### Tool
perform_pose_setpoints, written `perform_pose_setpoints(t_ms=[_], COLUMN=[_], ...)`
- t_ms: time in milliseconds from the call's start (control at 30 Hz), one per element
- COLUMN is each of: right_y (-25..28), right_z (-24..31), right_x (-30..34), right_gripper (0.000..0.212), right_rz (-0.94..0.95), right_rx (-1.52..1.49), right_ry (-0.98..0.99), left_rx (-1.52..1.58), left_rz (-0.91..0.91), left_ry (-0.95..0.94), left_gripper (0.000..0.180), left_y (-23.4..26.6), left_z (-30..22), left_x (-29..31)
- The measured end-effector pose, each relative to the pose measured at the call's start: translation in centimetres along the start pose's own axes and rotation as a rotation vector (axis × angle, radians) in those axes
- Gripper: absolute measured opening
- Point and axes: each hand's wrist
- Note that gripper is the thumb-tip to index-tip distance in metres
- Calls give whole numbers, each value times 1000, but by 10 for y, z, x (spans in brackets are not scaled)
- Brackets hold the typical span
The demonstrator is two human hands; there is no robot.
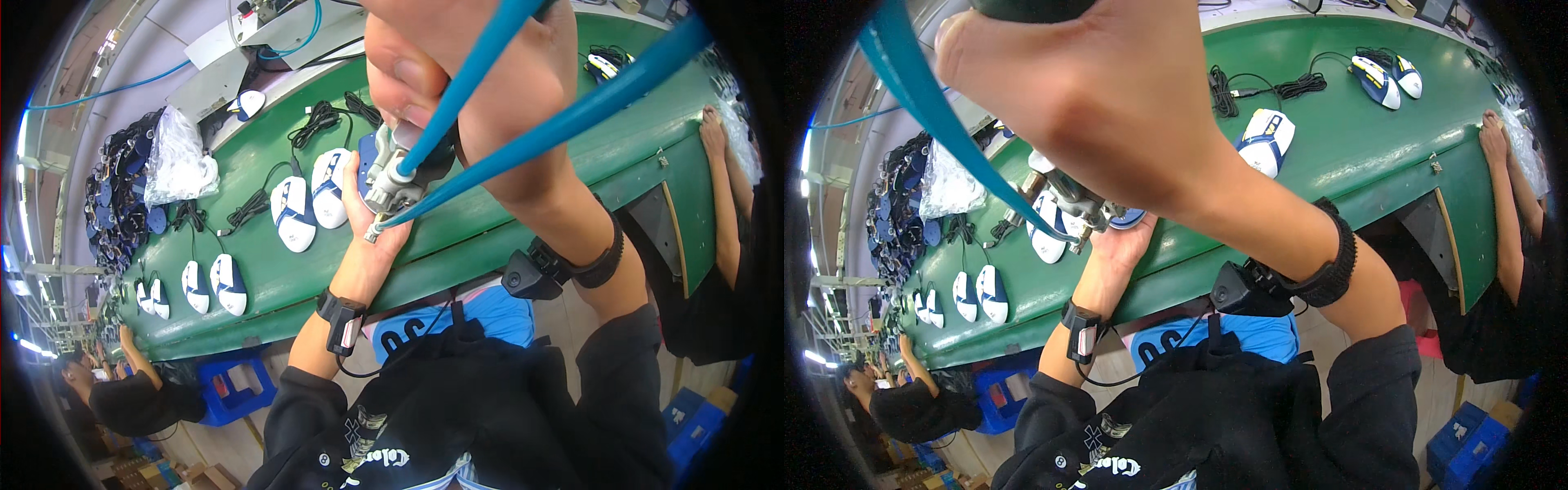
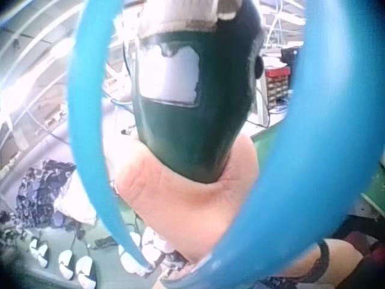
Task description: Using a pneumatic screwdriver to secure screws onto the bottom plates of computer mice on an assembly line.
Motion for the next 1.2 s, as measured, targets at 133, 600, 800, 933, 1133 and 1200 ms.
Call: perform_pose_setpoints(t_ms=[133,600,800,933,1133,1200], right_y=[-6,2,3,1,8,12], right_z=[-5,-16,-19,-6,8,10], right_x=[-5,-1,-2,5,8,9], right_gripper=[14,13,15,11,9,9], right_rz=[102,265,96,23,47,54], right_rx=[263,-1326,-206,-153,-121,-109], right_ry=[213,-301,120,52,-43,-76], left_rx=[-60,-75,-83,-110,-99,-85], left_rz=[-69,-105,-131,-129,-89,-88], left_ry=[-11,59,64,60,73,91], left_gripper=[51,49,49,49,51,52], left_y=[-1,4,4,1,7,8], left_z=[0,-3,2,4,4,4], left_x=[1,-5,-4,-3,-8,-10])
Point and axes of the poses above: each hand's wrist, its own x-axis away from the middle knuckle, its own y-axis out of the back of the hand, z = x × y, and after that the axes turned 8 degrees about x, right-handed
